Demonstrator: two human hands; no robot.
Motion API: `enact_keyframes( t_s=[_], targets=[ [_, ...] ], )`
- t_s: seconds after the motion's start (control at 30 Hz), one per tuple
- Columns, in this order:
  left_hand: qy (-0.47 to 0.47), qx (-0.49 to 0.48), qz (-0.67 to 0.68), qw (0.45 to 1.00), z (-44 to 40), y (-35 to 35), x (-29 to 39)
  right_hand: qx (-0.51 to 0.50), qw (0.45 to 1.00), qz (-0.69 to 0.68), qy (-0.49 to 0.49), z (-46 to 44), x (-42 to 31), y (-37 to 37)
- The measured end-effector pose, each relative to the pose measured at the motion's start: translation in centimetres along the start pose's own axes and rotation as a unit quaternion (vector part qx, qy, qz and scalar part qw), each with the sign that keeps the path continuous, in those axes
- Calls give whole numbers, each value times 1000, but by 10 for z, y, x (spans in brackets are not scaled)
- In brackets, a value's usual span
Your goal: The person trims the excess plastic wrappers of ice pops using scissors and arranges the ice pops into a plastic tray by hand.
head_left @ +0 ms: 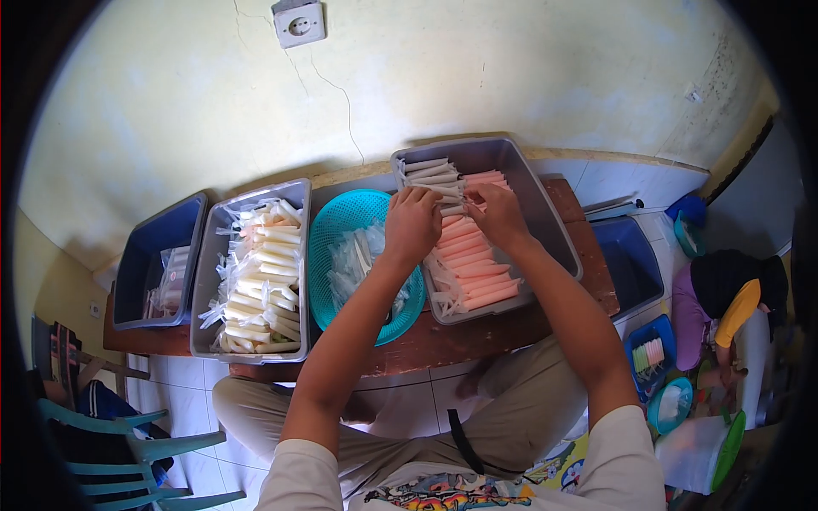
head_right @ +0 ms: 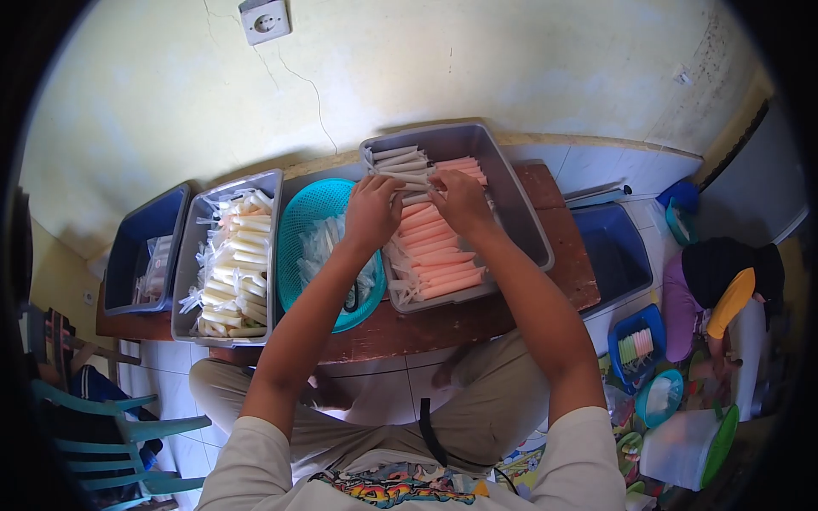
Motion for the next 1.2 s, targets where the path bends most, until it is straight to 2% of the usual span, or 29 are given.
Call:
enact_keyframes(
  t_s=[0.3,0.37,0.5,0.57,0.77,1.2],
  targets=[
    [-9,-42,-94,995,-22,-27,-27,-43,998,52,5,-24,14,-30],
    [24,-57,-118,991,-21,-33,-34,-60,996,62,22,-23,16,-35],
    [25,-58,-130,990,-20,-35,-32,-64,995,68,27,-27,19,-44],
    [41,-110,-149,982,-21,-32,-29,-52,995,78,41,-31,17,-49],
    [43,-109,-143,983,-19,-35,-33,-64,987,138,55,-35,13,-57],
    [42,-57,-127,989,-14,-33,-31,-33,990,128,59,-34,13,-51]
  ],
)
Point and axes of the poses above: each hand's wrist, its own z-axis away from the middle knuckle, its own y-axis out of the back of the hand, x = y × z, the point moved 3 cm from there along -z, towards the middle knuckle, and after that the axes turned 2 degrees about z, right-handed, at the moved point
